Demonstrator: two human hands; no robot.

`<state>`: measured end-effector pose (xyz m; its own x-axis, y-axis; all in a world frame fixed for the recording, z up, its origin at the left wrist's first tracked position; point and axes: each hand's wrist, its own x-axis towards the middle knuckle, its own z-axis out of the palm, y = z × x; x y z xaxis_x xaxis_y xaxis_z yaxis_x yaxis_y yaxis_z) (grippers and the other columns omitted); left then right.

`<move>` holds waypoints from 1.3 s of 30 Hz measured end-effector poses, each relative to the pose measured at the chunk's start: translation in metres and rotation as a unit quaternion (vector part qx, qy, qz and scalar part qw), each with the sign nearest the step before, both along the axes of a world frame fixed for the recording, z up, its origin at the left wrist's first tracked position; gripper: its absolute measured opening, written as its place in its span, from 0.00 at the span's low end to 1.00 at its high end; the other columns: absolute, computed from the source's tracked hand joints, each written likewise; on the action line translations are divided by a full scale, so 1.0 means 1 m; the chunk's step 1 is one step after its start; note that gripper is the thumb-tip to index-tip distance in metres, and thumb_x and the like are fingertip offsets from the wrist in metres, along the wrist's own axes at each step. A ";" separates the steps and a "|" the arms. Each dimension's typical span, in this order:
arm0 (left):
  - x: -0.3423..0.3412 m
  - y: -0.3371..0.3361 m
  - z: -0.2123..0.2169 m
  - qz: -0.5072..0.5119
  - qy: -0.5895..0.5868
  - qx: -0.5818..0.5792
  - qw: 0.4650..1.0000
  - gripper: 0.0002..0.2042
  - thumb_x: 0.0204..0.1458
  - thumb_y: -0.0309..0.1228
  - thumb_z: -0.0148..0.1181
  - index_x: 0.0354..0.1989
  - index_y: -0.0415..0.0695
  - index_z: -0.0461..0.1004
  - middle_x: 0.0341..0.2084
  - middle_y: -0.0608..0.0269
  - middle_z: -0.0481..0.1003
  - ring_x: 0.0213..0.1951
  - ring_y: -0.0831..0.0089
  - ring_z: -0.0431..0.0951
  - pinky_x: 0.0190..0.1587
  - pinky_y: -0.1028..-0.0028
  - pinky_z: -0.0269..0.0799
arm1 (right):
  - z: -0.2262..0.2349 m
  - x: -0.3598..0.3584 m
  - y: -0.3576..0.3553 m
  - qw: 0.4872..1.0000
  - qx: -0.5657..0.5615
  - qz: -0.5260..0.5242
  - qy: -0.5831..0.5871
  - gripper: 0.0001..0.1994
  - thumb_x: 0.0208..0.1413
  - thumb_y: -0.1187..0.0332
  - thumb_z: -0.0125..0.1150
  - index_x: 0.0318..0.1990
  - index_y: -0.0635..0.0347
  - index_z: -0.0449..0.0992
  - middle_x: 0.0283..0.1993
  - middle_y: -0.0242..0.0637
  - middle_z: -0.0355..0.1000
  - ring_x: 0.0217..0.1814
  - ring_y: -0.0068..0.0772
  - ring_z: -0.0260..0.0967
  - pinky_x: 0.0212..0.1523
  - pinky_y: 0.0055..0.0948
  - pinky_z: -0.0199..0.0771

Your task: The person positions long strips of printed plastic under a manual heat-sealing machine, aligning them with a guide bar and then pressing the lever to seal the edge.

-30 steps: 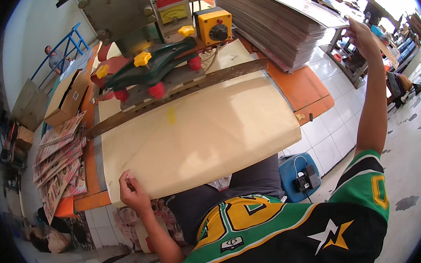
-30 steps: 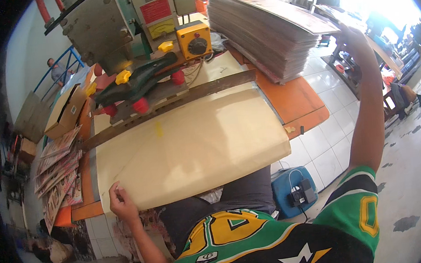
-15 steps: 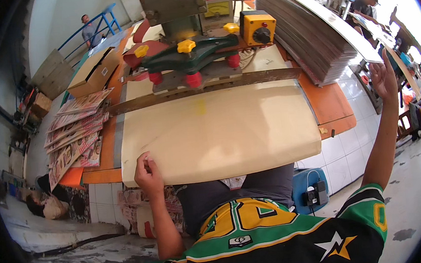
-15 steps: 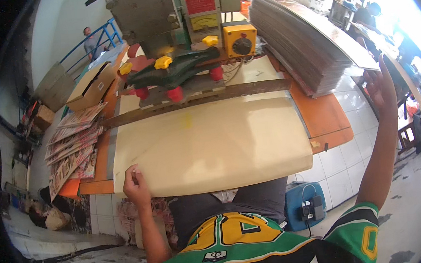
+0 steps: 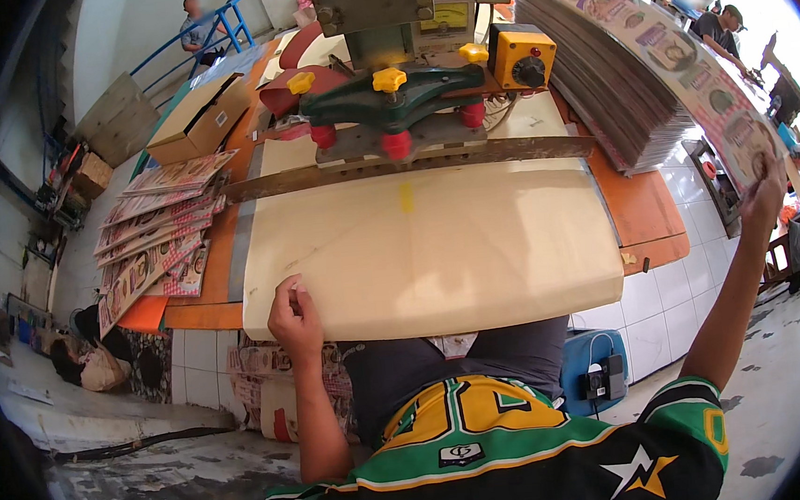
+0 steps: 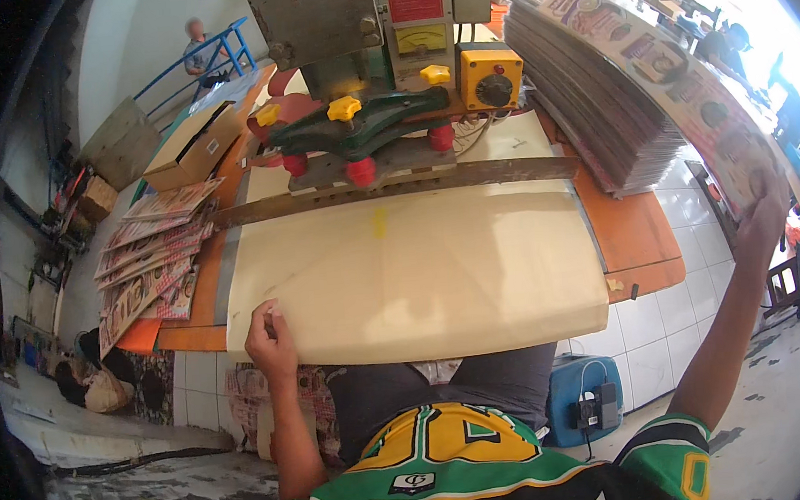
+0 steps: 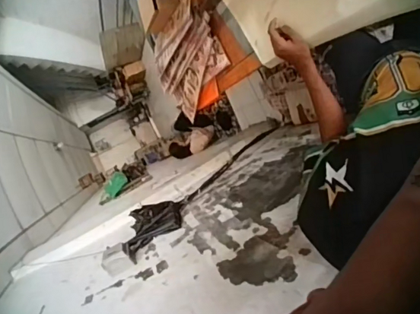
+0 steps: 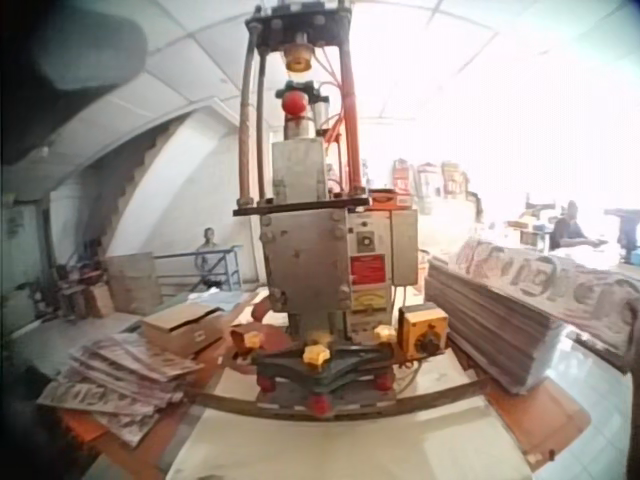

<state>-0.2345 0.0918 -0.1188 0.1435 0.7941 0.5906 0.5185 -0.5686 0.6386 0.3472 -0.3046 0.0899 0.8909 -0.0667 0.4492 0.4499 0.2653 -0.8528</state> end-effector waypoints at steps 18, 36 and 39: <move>0.000 0.002 -0.004 -0.002 -0.008 0.015 1.000 0.07 0.59 0.26 0.58 0.43 0.41 0.79 0.17 0.64 0.70 0.19 0.73 0.67 0.24 0.71 0.63 | -0.123 -0.021 -0.112 0.958 0.266 -0.077 0.068 0.28 0.67 0.56 0.56 0.67 0.63 0.64 0.68 0.40 0.65 0.68 0.40 0.64 0.71 0.36 0.60; -0.007 0.011 0.009 -0.142 -0.189 -0.229 0.944 0.15 0.65 0.39 0.55 0.43 0.37 0.78 0.21 0.69 0.73 0.23 0.81 0.69 0.25 0.79 0.62 | -0.196 -0.041 -0.106 0.984 0.073 0.132 0.090 0.25 0.72 0.54 0.43 0.66 0.65 0.64 0.65 0.42 0.66 0.66 0.36 0.65 0.66 0.36 0.65; -0.006 0.008 0.041 -0.275 -0.258 -0.298 0.877 0.21 0.68 0.45 0.51 0.48 0.35 0.76 0.25 0.67 0.74 0.25 0.82 0.71 0.26 0.81 0.61 | -0.183 -0.051 -0.073 0.981 -0.087 0.173 0.000 0.22 0.72 0.57 0.45 0.62 0.65 0.68 0.58 0.41 0.69 0.60 0.32 0.69 0.62 0.33 0.69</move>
